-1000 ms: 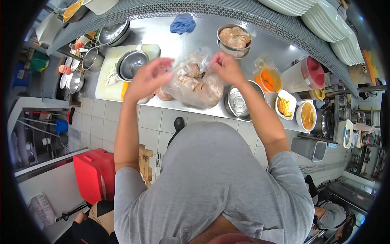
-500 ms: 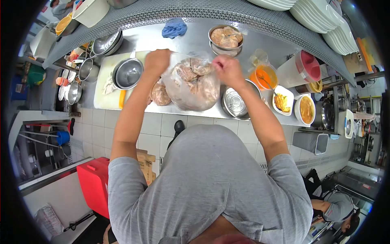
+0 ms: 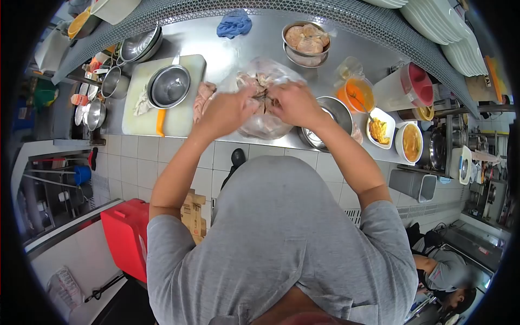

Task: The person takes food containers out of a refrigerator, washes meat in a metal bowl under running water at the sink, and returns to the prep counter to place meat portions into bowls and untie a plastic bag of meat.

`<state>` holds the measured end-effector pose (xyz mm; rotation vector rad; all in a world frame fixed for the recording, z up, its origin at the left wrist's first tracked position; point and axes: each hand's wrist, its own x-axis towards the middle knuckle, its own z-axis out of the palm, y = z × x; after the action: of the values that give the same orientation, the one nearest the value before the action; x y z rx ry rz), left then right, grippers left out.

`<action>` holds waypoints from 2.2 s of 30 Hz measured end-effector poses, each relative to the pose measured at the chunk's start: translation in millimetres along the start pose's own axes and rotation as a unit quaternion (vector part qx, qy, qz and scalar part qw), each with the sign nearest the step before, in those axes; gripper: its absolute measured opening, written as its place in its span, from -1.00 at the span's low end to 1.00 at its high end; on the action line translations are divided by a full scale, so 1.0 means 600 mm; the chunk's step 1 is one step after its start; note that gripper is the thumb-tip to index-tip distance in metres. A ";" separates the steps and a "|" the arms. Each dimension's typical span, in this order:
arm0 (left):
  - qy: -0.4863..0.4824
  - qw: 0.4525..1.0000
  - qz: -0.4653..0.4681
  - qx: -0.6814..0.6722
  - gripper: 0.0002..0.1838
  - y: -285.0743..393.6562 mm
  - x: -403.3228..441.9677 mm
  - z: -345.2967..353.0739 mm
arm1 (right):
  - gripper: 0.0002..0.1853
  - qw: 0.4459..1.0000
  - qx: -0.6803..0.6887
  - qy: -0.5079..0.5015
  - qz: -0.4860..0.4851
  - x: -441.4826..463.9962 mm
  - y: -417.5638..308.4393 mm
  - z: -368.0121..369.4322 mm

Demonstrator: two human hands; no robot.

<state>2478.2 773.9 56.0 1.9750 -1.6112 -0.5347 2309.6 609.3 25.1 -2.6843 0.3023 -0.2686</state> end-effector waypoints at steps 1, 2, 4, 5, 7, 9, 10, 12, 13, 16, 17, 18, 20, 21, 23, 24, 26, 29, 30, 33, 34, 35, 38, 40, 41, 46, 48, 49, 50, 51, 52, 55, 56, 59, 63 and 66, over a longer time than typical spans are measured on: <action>-0.073 0.996 -0.038 0.037 -0.67 -0.001 -0.017 0.005 | -0.49 0.996 -0.059 -0.035 0.051 -0.006 0.000 -0.014; -0.076 0.994 -0.028 0.075 -0.69 -0.004 -0.040 0.012 | -0.41 0.985 -0.117 -0.071 0.102 -0.011 0.004 -0.026; -0.085 0.985 -0.010 0.151 -0.71 -0.021 -0.081 0.030 | -0.26 0.978 -0.098 -0.094 0.159 -0.025 0.018 -0.043; -0.082 0.987 -0.003 0.140 -0.71 -0.041 -0.090 0.043 | -0.18 0.973 -0.088 -0.107 0.187 -0.030 0.021 -0.044; -0.072 0.990 0.013 0.120 -0.70 -0.072 -0.102 0.067 | -0.14 0.974 -0.097 -0.110 0.173 -0.031 0.025 -0.024; -0.032 0.995 0.036 0.088 -0.71 -0.054 -0.100 0.065 | -0.11 0.974 -0.097 -0.101 0.180 -0.026 0.011 -0.026; -0.013 0.996 0.047 0.072 -0.71 -0.042 -0.100 0.062 | -0.11 0.973 -0.090 -0.091 0.194 -0.027 -0.001 -0.029; -0.027 0.996 0.041 0.075 -0.75 -0.003 -0.096 0.034 | -0.13 0.968 -0.086 -0.083 0.221 -0.021 -0.016 -0.023; -0.036 0.996 0.039 0.075 -0.77 0.009 -0.097 0.028 | -0.15 0.964 -0.087 -0.085 0.237 -0.022 -0.015 -0.009; -0.015 0.993 0.078 0.092 -0.80 0.009 -0.104 0.043 | -0.22 0.962 -0.061 -0.039 0.262 -0.021 -0.006 0.017; -0.007 0.993 0.078 0.093 -0.81 0.009 -0.104 0.046 | -0.25 0.963 -0.048 -0.015 0.265 -0.020 -0.002 0.018; 0.001 0.993 0.078 0.093 -0.83 0.009 -0.105 0.049 | -0.31 0.960 0.006 0.015 0.278 -0.023 0.002 0.015; 0.010 0.993 0.073 0.089 -0.85 0.014 -0.106 0.046 | -0.41 0.944 0.111 0.074 0.301 -0.030 0.010 0.005; 0.011 0.994 0.067 0.083 -0.86 0.022 -0.106 0.037 | -0.43 0.923 0.230 0.122 0.283 -0.033 0.020 0.001; 0.013 0.995 0.065 0.073 -0.86 0.038 -0.107 0.026 | -0.47 0.834 0.449 0.218 0.235 -0.047 0.041 -0.013; 0.017 0.995 0.066 0.071 -0.84 0.040 -0.108 0.019 | -0.48 0.818 0.468 0.247 0.226 -0.058 0.037 -0.039; 0.031 0.995 0.061 0.067 -0.82 0.037 -0.114 0.013 | -0.50 0.781 0.504 0.306 0.205 -0.094 0.033 -0.101; 0.044 0.996 0.035 0.067 -0.77 0.031 -0.126 0.007 | -0.55 0.829 0.401 0.311 0.236 -0.172 0.066 -0.121; 0.045 0.997 0.032 0.062 -0.78 0.029 -0.127 0.008 | -0.56 0.826 0.413 0.296 0.243 -0.190 0.072 -0.112; 0.045 0.997 0.028 0.053 -0.79 0.025 -0.126 0.013 | -0.56 0.839 0.414 0.221 0.274 -0.243 0.114 -0.048; 0.043 0.997 0.028 0.051 -0.79 0.025 -0.125 0.014 | -0.56 0.875 0.333 0.201 0.288 -0.250 0.126 -0.028; 0.040 0.998 0.029 0.050 -0.79 0.026 -0.126 0.016 | -0.56 0.903 0.249 0.180 0.301 -0.250 0.126 -0.015; 0.046 0.997 0.037 0.058 -0.79 0.027 -0.125 0.017 | -0.59 0.924 0.120 0.192 0.309 -0.257 0.120 0.006; 0.056 0.996 0.043 0.057 -0.79 0.031 -0.129 0.019 | -0.62 0.915 0.134 0.191 0.330 -0.263 0.112 0.008; 0.063 0.995 0.044 0.058 -0.78 0.033 -0.131 0.019 | -0.65 0.917 0.119 0.170 0.340 -0.266 0.108 0.008; 0.038 0.997 0.041 0.052 -0.68 0.040 -0.147 0.026 | -0.70 0.935 0.148 0.190 0.262 -0.196 0.033 -0.015; 0.030 0.996 0.062 0.055 -0.67 0.042 -0.150 0.036 | -0.74 0.947 0.155 0.236 0.156 -0.144 -0.004 -0.010; 0.029 0.997 0.061 0.048 -0.67 0.046 -0.151 0.037 | -0.70 0.961 0.130 0.209 0.125 -0.117 -0.019 -0.004; 0.034 0.996 0.064 0.046 -0.67 0.047 -0.151 0.036 | -0.66 0.973 0.104 0.181 0.095 -0.087 -0.034 0.004; 0.038 0.996 0.068 0.044 -0.67 0.048 -0.151 0.035 | -0.62 0.983 0.077 0.153 0.065 -0.060 -0.046 0.009; 0.043 0.996 0.072 0.041 -0.68 0.048 -0.152 0.033 | -0.56 0.993 0.035 0.044 0.109 -0.037 -0.056 0.010; 0.052 0.996 0.058 0.052 -0.69 0.051 -0.156 0.020 | -0.43 0.970 -0.048 -0.161 0.179 0.008 -0.073 0.028; 0.054 0.996 0.051 0.050 -0.69 0.048 -0.158 0.020 | -0.42 0.973 -0.044 -0.147 0.172 0.004 -0.065 0.051; 0.056 0.997 0.048 0.037 -0.70 0.039 -0.160 0.028 | -0.45 0.975 -0.023 -0.129 0.177 -0.006 -0.068 0.049; 0.044 0.997 0.049 0.032 -0.70 0.036 -0.160 0.030 | -0.56 0.981 0.009 -0.069 0.184 -0.032 -0.068 0.066; 0.035 0.998 0.051 0.028 -0.70 0.037 -0.158 0.027 | -0.60 0.981 0.069 0.059 0.172 -0.068 -0.060 0.062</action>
<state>2431.4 860.8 54.9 1.9167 -1.6894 -0.3811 2285.4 665.7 1.4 -2.4305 0.7457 -0.3286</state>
